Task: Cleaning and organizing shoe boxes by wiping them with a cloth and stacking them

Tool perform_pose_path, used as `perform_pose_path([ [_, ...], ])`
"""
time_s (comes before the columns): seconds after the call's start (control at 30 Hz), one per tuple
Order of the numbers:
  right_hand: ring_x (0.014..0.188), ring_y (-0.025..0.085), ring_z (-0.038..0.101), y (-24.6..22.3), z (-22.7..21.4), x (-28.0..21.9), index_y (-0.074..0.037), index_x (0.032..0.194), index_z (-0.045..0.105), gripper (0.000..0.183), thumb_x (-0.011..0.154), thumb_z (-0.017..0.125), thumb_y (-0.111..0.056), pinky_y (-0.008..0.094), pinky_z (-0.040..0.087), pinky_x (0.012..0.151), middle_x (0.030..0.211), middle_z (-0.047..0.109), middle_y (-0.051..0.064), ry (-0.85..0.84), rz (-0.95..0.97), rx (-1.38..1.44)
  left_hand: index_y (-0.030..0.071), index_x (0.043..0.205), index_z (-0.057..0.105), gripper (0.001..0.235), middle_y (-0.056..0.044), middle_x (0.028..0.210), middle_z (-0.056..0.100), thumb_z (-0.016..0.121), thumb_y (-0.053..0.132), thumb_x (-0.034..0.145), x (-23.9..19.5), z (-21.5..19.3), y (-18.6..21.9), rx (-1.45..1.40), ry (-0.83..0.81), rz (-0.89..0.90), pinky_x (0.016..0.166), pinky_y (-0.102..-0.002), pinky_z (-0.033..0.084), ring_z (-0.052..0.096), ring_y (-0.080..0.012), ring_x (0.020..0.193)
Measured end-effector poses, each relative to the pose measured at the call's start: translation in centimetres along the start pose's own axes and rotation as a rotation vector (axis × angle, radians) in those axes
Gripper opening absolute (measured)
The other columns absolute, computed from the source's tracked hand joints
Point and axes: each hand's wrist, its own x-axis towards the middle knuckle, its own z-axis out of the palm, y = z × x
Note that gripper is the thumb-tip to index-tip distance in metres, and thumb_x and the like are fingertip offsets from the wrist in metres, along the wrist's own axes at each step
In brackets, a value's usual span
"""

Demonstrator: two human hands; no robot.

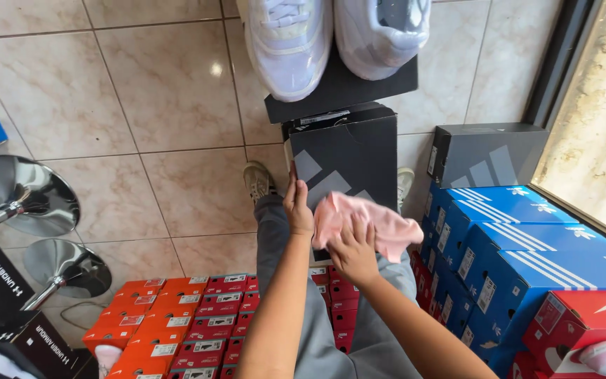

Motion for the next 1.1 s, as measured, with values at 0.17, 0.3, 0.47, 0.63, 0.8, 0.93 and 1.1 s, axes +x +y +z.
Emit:
perform_pose_path([
  [0.17, 0.158, 0.034, 0.016, 1.6, -1.5, -1.0, -0.055, 0.14, 0.052, 0.048, 0.093, 0.046, -0.047, 0.062, 0.006, 0.121, 0.164, 0.036, -0.002, -0.016, -0.168, -0.042, 0.016, 0.153, 0.049, 0.048, -0.006, 0.157, 0.048, 0.047, 0.032, 0.108, 0.0, 0.1, -0.6, 0.018, -0.009, 0.011, 0.123, -0.035, 0.03, 0.041, -0.02, 0.146],
  [0.3, 0.158, 0.033, 0.015, 1.7, 0.0, 0.7, -0.056, 0.139, 0.05, 0.05, 0.09, 0.048, -0.05, 0.062, 0.007, 0.12, 0.17, 0.026, -0.003, -0.076, -0.299, -0.002, 0.012, 0.158, 0.038, 0.051, -0.012, 0.163, 0.036, 0.04, 0.034, 0.112, 0.3, 0.4, -0.5, 0.051, -0.073, 0.041, 0.126, -0.039, 0.024, 0.032, -0.0253, 0.151],
  [0.47, 0.158, 0.038, 0.014, 1.8, -0.6, -3.5, -0.051, 0.15, 0.043, 0.065, 0.086, 0.055, -0.042, 0.066, 0.006, 0.118, 0.169, 0.029, 0.003, -0.112, -0.26, -0.021, 0.011, 0.162, 0.027, 0.056, -0.016, 0.167, 0.026, 0.034, 0.035, 0.112, -0.2, -0.2, -0.1, 0.15, -0.105, 0.025, 0.127, -0.041, 0.019, 0.025, -0.029, 0.153],
  [0.63, 0.159, 0.041, 0.005, 4.0, -2.7, -2.3, -0.049, 0.154, 0.038, 0.07, 0.085, 0.054, -0.051, 0.065, 0.0, 0.119, 0.17, 0.024, 0.007, -0.085, -0.062, -0.06, 0.004, 0.156, 0.038, 0.051, -0.025, 0.155, 0.044, 0.039, 0.026, 0.111, -0.5, 1.0, 1.2, 0.276, 0.001, 0.088, 0.121, -0.045, 0.034, 0.043, -0.0375, 0.143],
  [0.8, 0.144, 0.066, 0.016, 5.2, -3.8, 7.7, -0.008, 0.159, 0.039, 0.097, 0.078, 0.072, -0.049, 0.072, 0.02, 0.113, 0.162, 0.023, 0.035, 0.074, 0.297, -0.013, 0.008, 0.155, 0.043, 0.049, -0.023, 0.147, 0.054, 0.044, 0.024, 0.109, -0.4, 1.2, 0.6, 0.352, 0.044, 0.142, 0.112, -0.043, 0.045, 0.054, -0.0348, 0.134],
  [0.93, 0.141, 0.057, 0.037, 7.9, -11.3, 18.7, 0.007, 0.159, 0.008, 0.102, 0.082, 0.071, -0.013, 0.067, 0.038, 0.108, 0.165, 0.027, 0.027, 0.13, 0.526, 0.6, 0.011, 0.154, 0.045, 0.049, -0.021, 0.141, 0.06, 0.046, 0.028, 0.108, -0.4, 1.3, 0.4, 0.417, 0.081, 0.165, 0.106, -0.042, 0.051, 0.06, -0.0339, 0.126],
  [1.1, 0.135, 0.033, 0.056, 13.2, -8.8, 23.2, -0.018, 0.158, 0.039, 0.1, 0.074, 0.091, -0.034, 0.048, 0.039, 0.114, 0.146, 0.059, 0.014, 0.0, 0.731, 1.075, 0.022, 0.154, 0.046, 0.049, -0.021, 0.118, 0.073, 0.046, 0.037, 0.107, -0.4, 2.1, 2.3, 0.56, 0.16, 0.183, 0.086, -0.044, 0.061, 0.072, -0.0369, 0.103],
])
